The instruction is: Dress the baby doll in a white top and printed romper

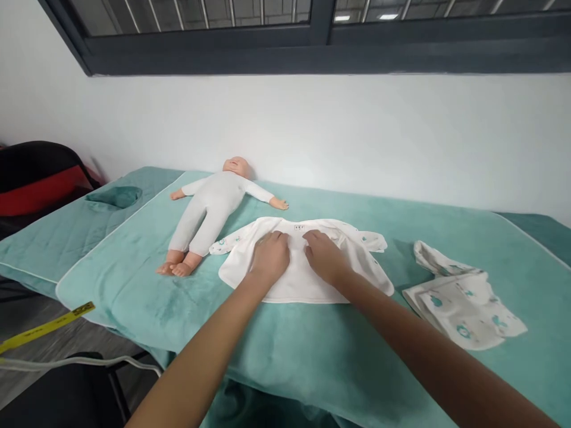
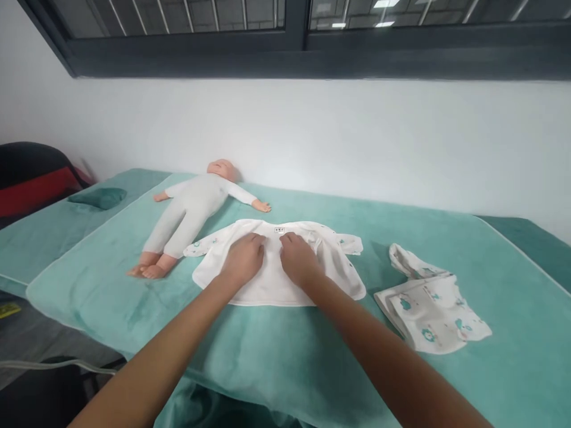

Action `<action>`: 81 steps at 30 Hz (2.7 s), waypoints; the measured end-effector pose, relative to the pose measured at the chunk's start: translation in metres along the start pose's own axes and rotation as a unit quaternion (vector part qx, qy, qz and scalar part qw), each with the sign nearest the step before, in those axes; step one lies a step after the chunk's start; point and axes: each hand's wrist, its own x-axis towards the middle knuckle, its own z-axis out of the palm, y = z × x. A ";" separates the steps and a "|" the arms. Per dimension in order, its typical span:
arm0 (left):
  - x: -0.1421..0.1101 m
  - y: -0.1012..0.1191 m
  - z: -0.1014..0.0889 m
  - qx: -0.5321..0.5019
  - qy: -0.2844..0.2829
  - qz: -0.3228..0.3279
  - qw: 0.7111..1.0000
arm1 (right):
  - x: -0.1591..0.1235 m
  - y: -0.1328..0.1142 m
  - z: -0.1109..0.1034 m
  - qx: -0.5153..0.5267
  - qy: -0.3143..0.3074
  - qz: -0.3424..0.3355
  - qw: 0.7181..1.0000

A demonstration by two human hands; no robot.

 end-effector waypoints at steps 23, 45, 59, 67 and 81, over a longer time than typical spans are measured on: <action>0.044 -0.017 0.044 0.025 0.068 -0.038 0.997 | 0.031 0.030 0.042 0.019 0.074 0.073 0.994; 0.048 -0.019 0.052 -0.079 0.033 -0.085 0.993 | 0.045 0.026 0.046 -0.025 0.041 0.096 0.994; 0.054 -0.020 0.051 -0.100 -0.018 -0.049 0.994 | 0.033 -0.015 0.051 -0.068 0.005 -0.049 0.997; 0.012 -0.018 0.018 -0.177 0.134 -0.036 0.974 | 0.031 -0.020 0.051 -0.072 0.005 -0.028 0.997; -0.014 -0.105 -0.044 0.127 0.112 -0.095 0.981 | 0.032 -0.018 0.056 -0.057 0.034 -0.028 0.997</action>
